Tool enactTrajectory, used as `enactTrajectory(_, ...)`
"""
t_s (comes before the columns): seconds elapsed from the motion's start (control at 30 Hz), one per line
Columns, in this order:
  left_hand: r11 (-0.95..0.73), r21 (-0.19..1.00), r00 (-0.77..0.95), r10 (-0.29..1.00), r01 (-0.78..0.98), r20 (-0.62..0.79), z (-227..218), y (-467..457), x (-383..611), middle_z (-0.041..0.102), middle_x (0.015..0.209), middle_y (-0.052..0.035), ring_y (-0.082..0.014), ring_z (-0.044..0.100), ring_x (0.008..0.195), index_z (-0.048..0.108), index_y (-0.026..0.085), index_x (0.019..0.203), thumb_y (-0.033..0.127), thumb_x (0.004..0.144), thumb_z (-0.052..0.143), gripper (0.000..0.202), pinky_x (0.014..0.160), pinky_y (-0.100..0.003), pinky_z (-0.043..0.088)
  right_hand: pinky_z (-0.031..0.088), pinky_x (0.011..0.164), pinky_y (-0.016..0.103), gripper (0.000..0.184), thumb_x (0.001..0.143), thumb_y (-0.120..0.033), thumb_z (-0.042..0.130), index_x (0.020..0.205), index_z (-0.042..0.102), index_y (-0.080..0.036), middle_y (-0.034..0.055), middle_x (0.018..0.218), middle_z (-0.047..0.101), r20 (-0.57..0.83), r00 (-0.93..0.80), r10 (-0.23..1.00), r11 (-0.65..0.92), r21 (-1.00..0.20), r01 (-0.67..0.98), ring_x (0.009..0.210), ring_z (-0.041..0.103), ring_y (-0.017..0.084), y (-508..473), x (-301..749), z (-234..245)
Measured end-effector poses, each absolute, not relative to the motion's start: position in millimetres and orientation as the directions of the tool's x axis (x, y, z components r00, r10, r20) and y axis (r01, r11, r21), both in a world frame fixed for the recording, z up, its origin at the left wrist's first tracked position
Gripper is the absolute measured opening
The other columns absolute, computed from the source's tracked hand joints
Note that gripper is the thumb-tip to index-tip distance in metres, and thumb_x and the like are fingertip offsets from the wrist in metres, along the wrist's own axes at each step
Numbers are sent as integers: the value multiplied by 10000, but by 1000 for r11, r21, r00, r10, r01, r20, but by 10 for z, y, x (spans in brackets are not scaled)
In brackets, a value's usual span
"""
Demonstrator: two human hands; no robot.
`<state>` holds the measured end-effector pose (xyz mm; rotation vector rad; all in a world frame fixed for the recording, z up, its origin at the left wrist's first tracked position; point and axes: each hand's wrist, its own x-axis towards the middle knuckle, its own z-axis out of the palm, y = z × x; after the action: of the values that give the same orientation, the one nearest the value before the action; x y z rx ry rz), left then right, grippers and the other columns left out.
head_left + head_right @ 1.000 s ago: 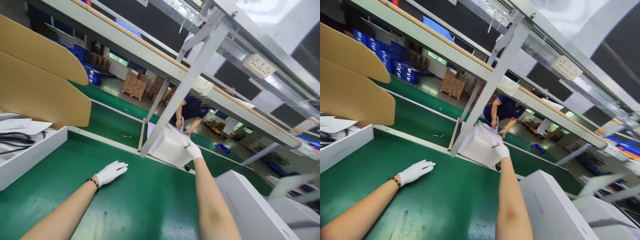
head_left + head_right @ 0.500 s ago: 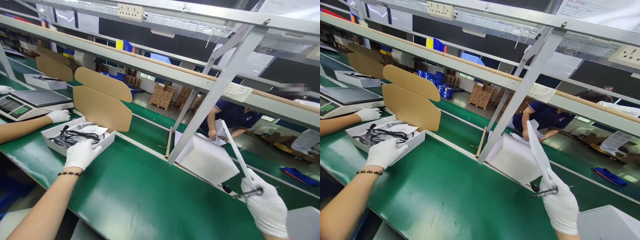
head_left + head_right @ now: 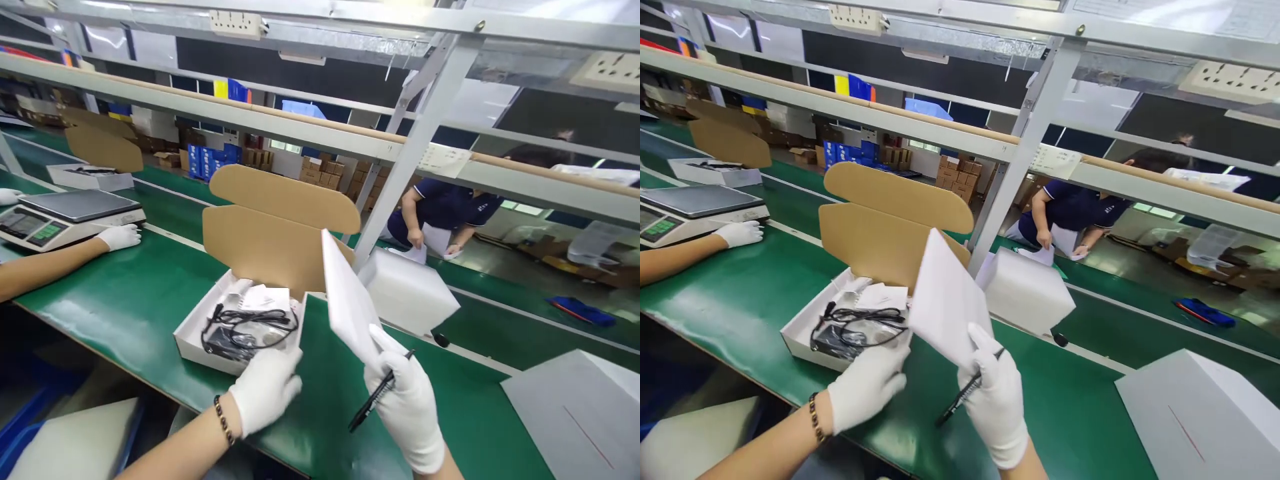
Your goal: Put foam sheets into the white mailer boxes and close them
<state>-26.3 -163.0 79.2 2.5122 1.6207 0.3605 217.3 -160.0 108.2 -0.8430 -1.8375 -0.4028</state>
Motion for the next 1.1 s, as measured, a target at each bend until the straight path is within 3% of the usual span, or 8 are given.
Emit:
enactTrajectory(0.1,-644,282,574,764,712,295,909,-1807,-341,608,1265,-108,-295,561,1154,558,232,1243,386,720,704,564,965,-395,461,591,808,403,281,807,-57,567,1033,534,-220,126,1144,689,884,-308,351,655,3,756,1042,669,238,-1760,2204,1152)
enactTrajectory(0.23,-494,296,433,866,817,250,894,-1652,-547,544,1312,-181,-362,542,1137,405,159,1388,455,526,796,992,930,-453,468,607,739,402,220,803,-94,561,973,549,-233,111,1094,708,845,-288,452,566,-22,824,964,694,251,-1980,2397,1171)
enactTrajectory(0.4,-423,228,421,905,877,61,829,-1584,-324,641,861,-96,-294,601,812,528,174,1262,401,697,676,626,704,-382,479,613,739,388,129,800,-135,530,867,508,-243,101,1067,711,822,-215,527,486,-84,870,941,701,241,-2096,2532,1123)
enactTrajectory(0.57,-570,318,536,822,758,195,726,-1585,-214,682,1026,-104,-281,600,988,619,199,1168,204,801,541,375,846,-406,469,595,787,395,282,743,-72,523,979,544,-224,109,1101,694,799,-292,525,497,-10,867,993,673,247,-2059,2498,1127)
enactTrajectory(0.67,-606,493,595,778,624,202,640,-1547,-229,708,960,-67,-217,633,929,685,206,1056,173,852,461,304,875,-353,474,578,817,405,441,715,-49,510,1133,564,-175,138,1114,678,712,-380,591,500,46,865,1010,650,259,-2005,2441,1103)
enactTrajectory(0.77,-637,543,691,710,547,137,631,-1534,-199,723,872,-39,-193,653,863,732,231,883,168,870,417,322,840,-315,496,564,832,421,490,694,-70,527,1177,571,-142,158,1119,662,623,-411,665,517,13,856,1006,633,275,-1944,2372,1061)
enactTrajectory(1.0,-691,454,737,668,563,102,812,-1468,-207,610,1317,-52,-237,578,1165,611,231,1258,190,831,384,485,1011,-334,456,549,734,406,517,659,-31,503,1169,578,-73,171,981,657,319,-574,754,591,51,805,854,627,261,-1811,2195,1046)
enactTrajectory(1.1,-694,467,790,612,549,-19,885,-1428,-262,693,1153,-9,-232,636,1034,653,278,1180,208,747,461,479,919,-312,505,548,765,398,546,649,-58,515,1193,559,-87,161,1016,665,365,-572,735,615,-1,789,902,635,261,-1785,2237,1032)
